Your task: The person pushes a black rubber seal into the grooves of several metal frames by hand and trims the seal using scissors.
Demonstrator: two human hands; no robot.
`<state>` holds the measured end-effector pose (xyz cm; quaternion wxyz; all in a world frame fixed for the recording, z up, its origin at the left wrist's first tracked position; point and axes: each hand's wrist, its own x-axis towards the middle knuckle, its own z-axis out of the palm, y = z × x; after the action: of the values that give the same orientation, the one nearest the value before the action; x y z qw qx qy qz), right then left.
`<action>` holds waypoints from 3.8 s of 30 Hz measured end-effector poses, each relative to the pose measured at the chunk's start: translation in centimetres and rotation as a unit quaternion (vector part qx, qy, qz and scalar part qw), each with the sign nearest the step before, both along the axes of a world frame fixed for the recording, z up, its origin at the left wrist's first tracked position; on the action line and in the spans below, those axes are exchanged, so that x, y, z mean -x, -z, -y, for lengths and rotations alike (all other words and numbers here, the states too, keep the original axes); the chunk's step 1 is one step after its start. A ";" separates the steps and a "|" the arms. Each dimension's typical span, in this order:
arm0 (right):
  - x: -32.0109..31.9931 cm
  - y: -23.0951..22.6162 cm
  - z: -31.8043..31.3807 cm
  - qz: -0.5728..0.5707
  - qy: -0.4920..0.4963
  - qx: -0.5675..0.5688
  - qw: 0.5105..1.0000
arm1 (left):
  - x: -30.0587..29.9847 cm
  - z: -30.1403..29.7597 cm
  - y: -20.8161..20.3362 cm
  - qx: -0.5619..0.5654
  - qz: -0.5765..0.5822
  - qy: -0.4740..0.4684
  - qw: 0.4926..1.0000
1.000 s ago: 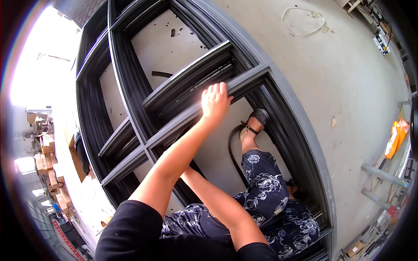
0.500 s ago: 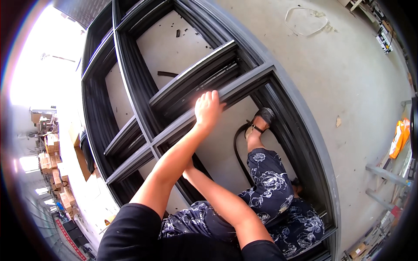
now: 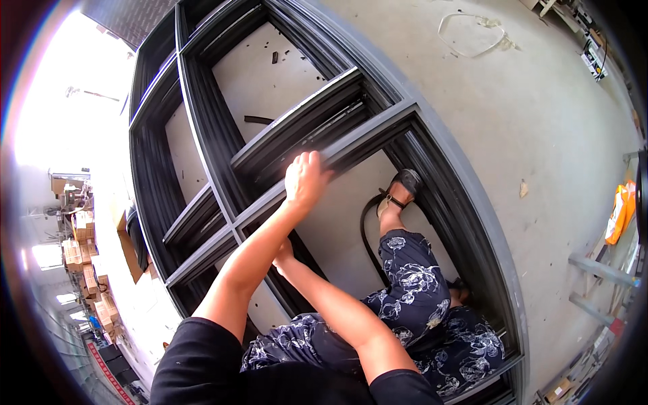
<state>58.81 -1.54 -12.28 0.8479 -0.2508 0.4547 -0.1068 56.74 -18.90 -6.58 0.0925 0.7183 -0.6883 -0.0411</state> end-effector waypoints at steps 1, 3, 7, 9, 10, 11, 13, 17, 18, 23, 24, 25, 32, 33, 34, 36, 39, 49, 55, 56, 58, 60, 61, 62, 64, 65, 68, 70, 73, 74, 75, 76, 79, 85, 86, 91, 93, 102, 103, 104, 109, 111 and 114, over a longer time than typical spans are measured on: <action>0.0 0.3 0.1 -0.003 0.002 0.011 1.000 | 0.0 -0.4 0.0 -0.002 0.001 -0.003 1.000; -0.6 1.4 0.4 0.004 -0.006 0.036 0.999 | -0.1 -0.6 -0.2 -0.005 0.010 0.000 1.000; -0.6 -0.8 0.1 0.034 -0.029 0.002 0.999 | -1.8 -1.7 0.7 0.010 0.030 -0.017 0.999; -0.2 -0.8 0.4 0.018 0.027 0.014 0.999 | -1.3 -1.4 -0.1 0.000 0.011 -0.005 1.000; -0.7 0.6 0.0 0.001 0.073 0.052 0.996 | -0.3 -0.8 -0.7 -0.001 -0.002 0.009 1.000; -1.2 0.7 -0.1 -0.009 0.110 0.084 0.990 | -0.6 -1.3 -0.9 -0.009 0.005 0.004 1.000; -0.5 1.8 -0.1 0.030 0.081 -0.006 0.996 | -1.3 -1.9 0.3 0.002 0.022 -0.006 1.000; -0.3 4.8 -0.7 0.082 0.112 0.077 0.987 | -0.1 -1.3 -0.3 0.016 0.021 0.013 1.000; -0.2 5.3 -0.7 0.072 0.099 0.109 0.986 | 0.1 -1.1 -0.3 0.011 0.013 0.017 1.000; 0.2 -0.5 -0.3 0.007 0.018 0.112 0.994 | -3.0 -4.1 0.7 0.073 0.042 -0.023 0.996; 0.0 -0.4 -0.4 0.006 0.023 0.114 0.993 | -2.8 -4.1 0.8 0.078 0.053 -0.026 0.995; -0.1 -0.3 -0.6 0.005 0.027 0.115 0.993 | -2.8 -4.0 0.9 0.061 0.053 -0.027 0.996; 0.1 -0.4 0.3 0.015 0.058 0.110 0.992 | -4.5 -5.2 1.0 0.031 0.046 -0.027 0.998; 0.4 -1.0 0.5 0.011 0.055 0.108 0.993 | -4.5 -5.4 0.9 0.026 0.050 -0.031 0.998; 0.6 -1.8 0.5 0.008 0.050 0.107 0.993 | -4.5 -5.5 0.8 0.020 0.054 -0.035 0.998; 0.6 -0.9 0.8 0.031 0.101 0.061 0.993 | -3.7 -4.6 0.1 0.021 0.045 -0.026 0.998; 0.4 0.9 0.6 0.018 0.095 0.078 0.992 | -3.3 -4.6 -0.3 0.013 0.023 -0.031 0.999; 3.2 -3.1 2.5 0.059 0.038 0.017 0.997 | -6.0 -6.3 0.2 -0.034 0.010 -0.017 0.999; 6.6 -3.5 2.9 0.036 0.015 0.026 0.999 | -9.1 -12.3 -0.2 -0.011 -0.009 -0.079 0.997; 6.9 -3.7 2.9 0.035 0.021 0.030 0.999 | -10.1 -13.9 0.5 0.011 0.000 -0.092 0.996; 7.9 -3.6 3.3 0.025 0.025 0.039 0.999 | -10.4 -16.0 0.3 0.023 0.018 -0.114 0.993; 8.7 -3.9 3.8 0.026 0.036 0.042 0.998 | -10.6 -17.6 -0.2 0.032 0.031 -0.124 0.991; 9.3 -4.1 4.2 0.028 0.051 0.037 0.998 | -10.6 -18.2 -0.4 0.033 0.031 -0.132 0.990; 10.0 -4.6 4.7 0.019 0.046 0.039 0.998 | -10.6 -18.9 -0.8 0.034 0.034 -0.140 0.989; 11.0 -4.7 5.3 0.021 0.099 0.021 0.995 | -11.2 -19.9 -1.1 0.026 0.052 -0.144 0.988; 11.3 -4.7 5.7 0.017 0.121 0.013 0.992 | -11.8 -20.4 -1.0 0.028 0.052 -0.149 0.987; 12.5 -4.7 6.5 0.008 0.161 -0.005 0.987 | -12.3 -21.6 -0.8 0.012 0.039 -0.157 0.987; 12.8 -5.0 6.7 0.007 0.178 -0.013 0.984 | -12.1 -21.7 -1.0 0.001 0.043 -0.144 0.989; 13.0 -5.7 6.8 0.008 0.185 -0.011 0.983 | -10.3 -20.7 -1.4 0.043 0.059 -0.130 0.989; 13.2 -6.1 6.7 0.005 0.186 -0.010 0.982 | -10.3 -20.4 -1.3 0.034 0.065 -0.135 0.988; 13.2 -6.5 6.8 0.011 0.186 -0.003 0.982 | -10.3 -19.9 -1.2 0.025 0.070 -0.139 0.987; 13.3 -6.9 6.9 0.017 0.188 0.004 0.982 | -10.5 -19.3 -1.1 0.016 0.075 -0.142 0.987; 14.1 -9.1 6.7 0.035 0.195 0.022 0.980 | -12.3 -18.2 0.7 0.028 0.110 -0.120 0.986; 19.7 -14.4 4.9 0.081 0.232 0.086 0.966 | -15.1 -17.8 0.4 0.039 0.074 -0.052 0.995; 21.1 -15.0 4.4 0.072 0.238 0.092 0.964 | -15.3 -17.4 0.5 0.044 0.065 -0.036 0.996; 25.3 -15.1 1.5 0.017 0.253 0.117 0.960 | -17.0 -17.1 -0.5 -0.036 0.043 -0.016 0.998; 26.1 -14.6 1.1 0.008 0.262 0.105 0.959 | -16.8 -16.5 -1.1 -0.056 0.029 -0.015 0.998; 26.0 -13.1 1.2 -0.037 0.258 0.146 0.954 | -16.7 -16.1 -2.3 -0.053 0.052 0.003 0.997; 26.0 -13.2 1.2 -0.039 0.257 0.143 0.955 | -16.9 -16.2 -1.9 -0.048 0.065 0.006 0.997; 26.1 -13.3 1.2 -0.042 0.258 0.141 0.955 | -16.9 -16.2 -1.6 -0.043 0.077 0.010 0.996; 26.3 -12.9 1.1 -0.037 0.272 0.139 0.952 | -16.3 -16.6 -1.1 -0.033 0.062 -0.032 0.997; 26.4 -12.9 1.2 -0.036 0.275 0.136 0.951 | -16.2 -16.5 -1.3 -0.029 0.049 -0.043 0.997; 26.2 -12.9 1.3 -0.037 0.272 0.135 0.952 | -14.5 -16.1 -1.7 0.042 0.002 -0.040 0.998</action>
<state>32.57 -2.85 0.61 0.7273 -0.2336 0.5183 -0.3845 71.20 -2.85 -4.85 0.1227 0.7408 -0.6604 -0.0064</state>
